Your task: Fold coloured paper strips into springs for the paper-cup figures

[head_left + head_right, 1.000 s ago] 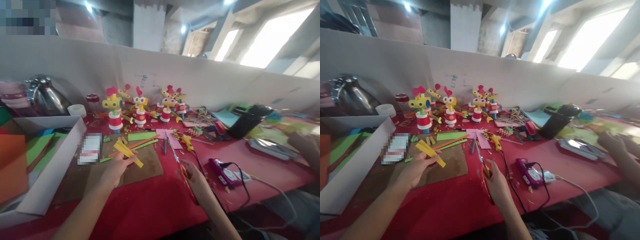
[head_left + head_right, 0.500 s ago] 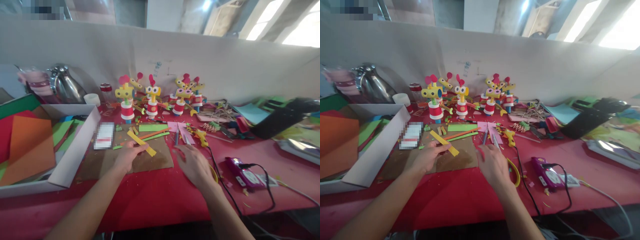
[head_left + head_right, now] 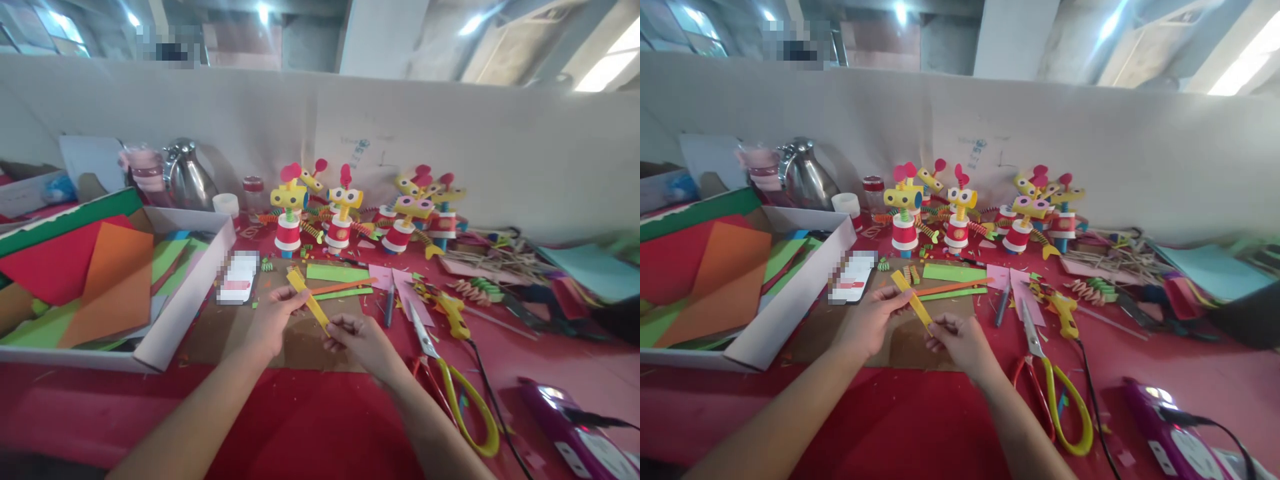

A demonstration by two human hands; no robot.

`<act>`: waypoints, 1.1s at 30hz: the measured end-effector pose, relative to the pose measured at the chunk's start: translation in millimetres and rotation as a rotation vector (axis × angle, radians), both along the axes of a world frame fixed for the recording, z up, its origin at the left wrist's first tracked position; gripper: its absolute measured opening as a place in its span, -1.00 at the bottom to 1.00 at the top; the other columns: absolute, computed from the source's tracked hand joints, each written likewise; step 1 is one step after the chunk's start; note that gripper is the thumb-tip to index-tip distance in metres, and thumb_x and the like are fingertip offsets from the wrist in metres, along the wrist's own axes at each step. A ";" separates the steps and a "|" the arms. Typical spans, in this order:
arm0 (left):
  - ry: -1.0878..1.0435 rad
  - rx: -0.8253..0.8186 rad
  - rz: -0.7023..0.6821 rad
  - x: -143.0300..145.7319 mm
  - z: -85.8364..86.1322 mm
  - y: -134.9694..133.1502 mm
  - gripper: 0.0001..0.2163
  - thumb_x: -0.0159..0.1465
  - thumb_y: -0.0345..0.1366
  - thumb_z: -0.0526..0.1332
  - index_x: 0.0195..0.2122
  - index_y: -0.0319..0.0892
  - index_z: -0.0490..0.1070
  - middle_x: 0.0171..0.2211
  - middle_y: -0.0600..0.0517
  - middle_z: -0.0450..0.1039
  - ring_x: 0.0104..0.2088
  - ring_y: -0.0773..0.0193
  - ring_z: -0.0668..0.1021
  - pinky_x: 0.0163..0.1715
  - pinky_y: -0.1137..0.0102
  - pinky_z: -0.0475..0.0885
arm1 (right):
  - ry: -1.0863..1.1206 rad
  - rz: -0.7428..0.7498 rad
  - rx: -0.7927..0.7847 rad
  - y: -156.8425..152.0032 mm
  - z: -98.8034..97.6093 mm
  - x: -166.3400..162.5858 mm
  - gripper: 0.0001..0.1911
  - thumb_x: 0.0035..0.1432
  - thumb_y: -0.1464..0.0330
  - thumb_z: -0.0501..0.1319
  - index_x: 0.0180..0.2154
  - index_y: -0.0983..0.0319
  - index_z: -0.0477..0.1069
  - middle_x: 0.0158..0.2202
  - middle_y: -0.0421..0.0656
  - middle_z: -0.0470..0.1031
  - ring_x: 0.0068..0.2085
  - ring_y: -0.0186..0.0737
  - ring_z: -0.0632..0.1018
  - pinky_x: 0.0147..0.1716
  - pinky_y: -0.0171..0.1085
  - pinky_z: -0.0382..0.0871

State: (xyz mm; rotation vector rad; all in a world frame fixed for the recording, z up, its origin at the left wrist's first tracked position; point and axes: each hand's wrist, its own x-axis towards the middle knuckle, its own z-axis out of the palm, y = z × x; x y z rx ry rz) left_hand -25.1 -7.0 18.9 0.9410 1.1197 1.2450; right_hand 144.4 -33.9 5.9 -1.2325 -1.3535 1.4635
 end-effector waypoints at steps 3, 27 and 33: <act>0.016 -0.011 -0.025 1.0 -1.2 -2.0 -0.81 0.01 -0.17 0.39 -0.44 -0.19 0.56 -0.49 0.04 0.47 -0.45 0.35 0.42 -0.40 0.45 0.26 | 0.034 -0.023 0.013 -1.9 -0.8 -2.4 -0.73 -0.02 0.17 0.31 -0.48 0.27 0.47 -0.56 -0.21 0.51 -0.52 -0.34 0.49 -0.47 -0.33 0.34; -0.096 -0.203 -0.219 15.9 0.5 -14.2 -0.84 0.01 -0.37 0.41 -0.37 -0.29 0.57 -0.39 -0.13 0.58 -0.41 0.26 0.57 -0.41 0.43 0.42 | 0.394 -0.311 -0.092 -3.2 -2.2 -5.7 -0.80 -0.12 0.26 0.42 -0.42 0.24 0.54 -0.54 -0.28 0.43 -0.50 -0.43 0.35 -0.47 -0.36 0.16; -0.160 -0.184 -0.208 20.2 -1.2 -17.6 -0.80 -0.06 -0.41 0.43 -0.37 -0.29 0.57 -0.38 -0.09 0.57 -0.40 0.30 0.55 -0.39 0.43 0.42 | 0.441 -0.405 -0.092 -4.0 -8.6 -11.9 -0.74 -0.18 0.22 0.44 -0.47 0.24 0.51 -0.57 -0.32 0.35 -0.56 -0.46 0.21 -0.56 -0.36 0.01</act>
